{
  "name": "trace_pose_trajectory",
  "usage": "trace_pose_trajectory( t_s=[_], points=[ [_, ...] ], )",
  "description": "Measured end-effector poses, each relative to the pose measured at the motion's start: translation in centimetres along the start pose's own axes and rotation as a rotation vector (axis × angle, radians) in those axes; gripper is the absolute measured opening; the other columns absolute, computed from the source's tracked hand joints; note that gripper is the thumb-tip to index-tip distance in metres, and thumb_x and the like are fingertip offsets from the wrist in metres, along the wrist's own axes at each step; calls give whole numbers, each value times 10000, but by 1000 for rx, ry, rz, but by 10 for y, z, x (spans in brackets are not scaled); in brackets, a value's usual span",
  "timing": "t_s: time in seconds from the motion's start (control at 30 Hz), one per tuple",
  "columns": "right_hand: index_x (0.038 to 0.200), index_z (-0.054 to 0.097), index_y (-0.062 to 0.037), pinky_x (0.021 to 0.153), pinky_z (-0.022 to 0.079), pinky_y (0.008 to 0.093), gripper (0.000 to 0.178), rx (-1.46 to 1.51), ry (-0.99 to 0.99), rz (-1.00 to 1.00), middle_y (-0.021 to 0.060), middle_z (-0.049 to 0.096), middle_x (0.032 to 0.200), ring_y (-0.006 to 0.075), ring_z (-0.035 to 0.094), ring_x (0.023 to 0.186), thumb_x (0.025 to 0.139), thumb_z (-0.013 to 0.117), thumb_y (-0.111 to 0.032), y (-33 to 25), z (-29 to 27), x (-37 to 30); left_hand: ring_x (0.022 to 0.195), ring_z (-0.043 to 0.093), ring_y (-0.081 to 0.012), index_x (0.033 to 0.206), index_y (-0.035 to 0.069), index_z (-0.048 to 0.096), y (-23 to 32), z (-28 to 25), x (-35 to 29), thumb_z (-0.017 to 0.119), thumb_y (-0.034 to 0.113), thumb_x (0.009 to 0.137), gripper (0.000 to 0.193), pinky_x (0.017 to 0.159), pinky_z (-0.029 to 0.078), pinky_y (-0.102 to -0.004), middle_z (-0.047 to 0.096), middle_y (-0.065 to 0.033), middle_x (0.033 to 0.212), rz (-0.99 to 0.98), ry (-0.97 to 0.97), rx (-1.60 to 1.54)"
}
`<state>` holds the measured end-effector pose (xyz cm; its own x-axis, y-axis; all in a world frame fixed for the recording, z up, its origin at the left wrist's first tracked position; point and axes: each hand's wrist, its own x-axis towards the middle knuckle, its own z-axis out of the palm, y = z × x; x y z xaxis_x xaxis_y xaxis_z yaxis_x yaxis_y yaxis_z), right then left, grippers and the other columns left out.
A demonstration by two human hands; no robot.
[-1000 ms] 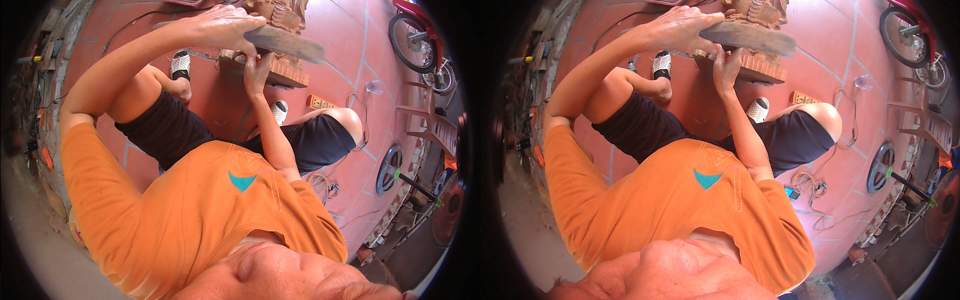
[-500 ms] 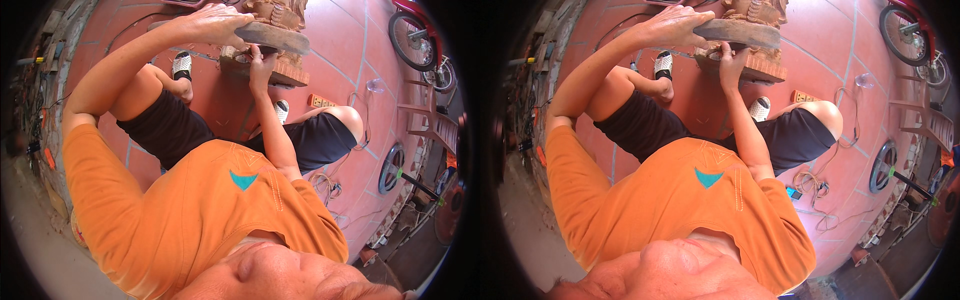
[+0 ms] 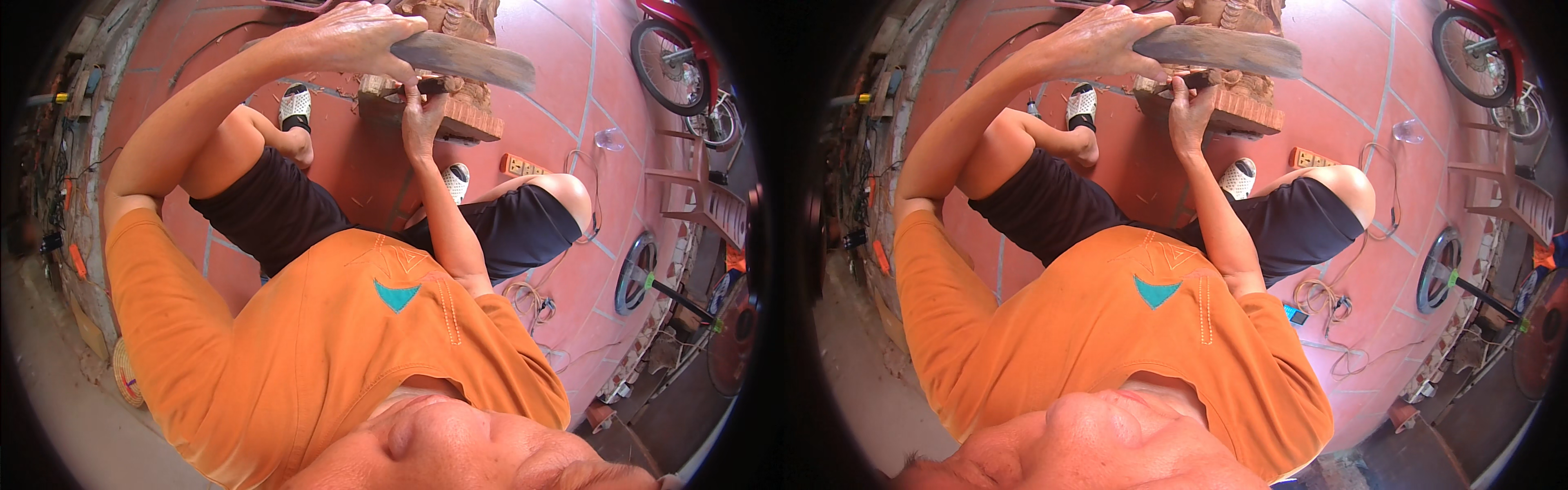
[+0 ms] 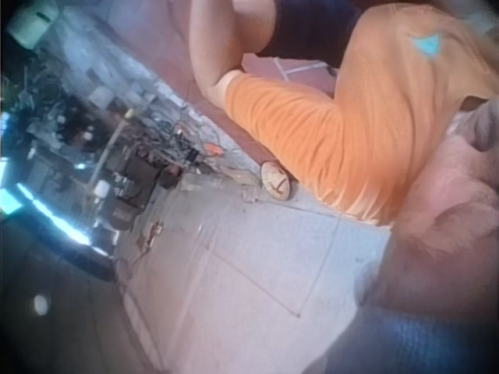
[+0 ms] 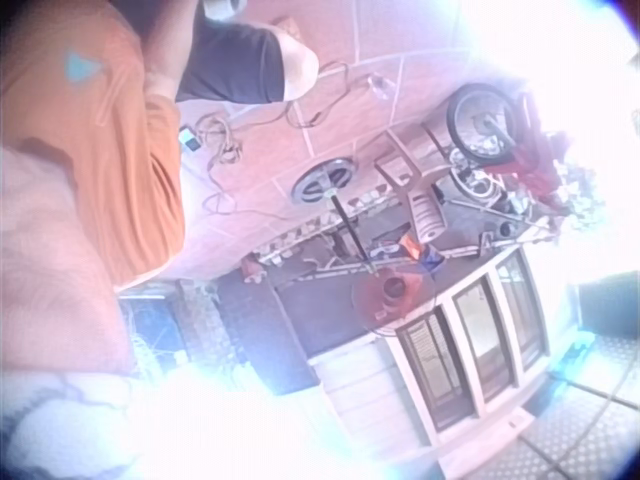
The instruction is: The person carves a wooden sculpture using a chisel and mallet. They repeatedly strike the chisel to shape the wood, occasionally adjusting the tool and the piece.
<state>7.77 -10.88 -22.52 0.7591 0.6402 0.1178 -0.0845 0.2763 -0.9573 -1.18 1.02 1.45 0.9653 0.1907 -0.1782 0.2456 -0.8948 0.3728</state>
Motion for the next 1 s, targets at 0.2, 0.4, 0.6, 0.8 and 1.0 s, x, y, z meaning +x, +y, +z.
trace_pose_trajectory(
  t_s=[0.2,0.4,0.6,0.8,1.0],
  points=[
    [1177,476,9,815,532,293,246,45,6,-58,98,614,1057,149,621,904,958,587,29,1,2,0,719,654,-394,1062,2,564,-8,31,5,724,393,789,504,658,497,-495,654,-211,745,57,223,-13],
    [1192,482,31,810,545,317,274,-75,2,-188,128,616,1116,174,631,954,947,604,25,9,3,0,711,661,-365,1051,20,583,-23,46,6,750,381,763,490,645,506,-463,668,-190,748,70,43,230],
    [1220,486,10,793,543,334,305,23,-9,-79,124,617,1122,183,631,957,944,617,12,6,2,-3,729,658,-417,1058,-2,546,1,21,6,724,413,796,522,660,504,-498,657,-245,770,61,187,94],
    [1230,465,8,780,547,327,306,-55,-3,-93,116,611,1124,175,637,937,961,611,-13,11,-1,-1,702,660,-384,1057,19,582,-16,45,11,734,345,754,470,638,504,-471,657,-202,721,42,130,-43],
    [1222,431,-16,752,577,303,290,156,51,55,121,615,1096,200,666,941,977,587,-32,2,1,1,718,663,-401,1055,3,562,-17,32,7,742,377,766,506,657,508,-487,652,-227,735,24,-2,198]
  ],
)
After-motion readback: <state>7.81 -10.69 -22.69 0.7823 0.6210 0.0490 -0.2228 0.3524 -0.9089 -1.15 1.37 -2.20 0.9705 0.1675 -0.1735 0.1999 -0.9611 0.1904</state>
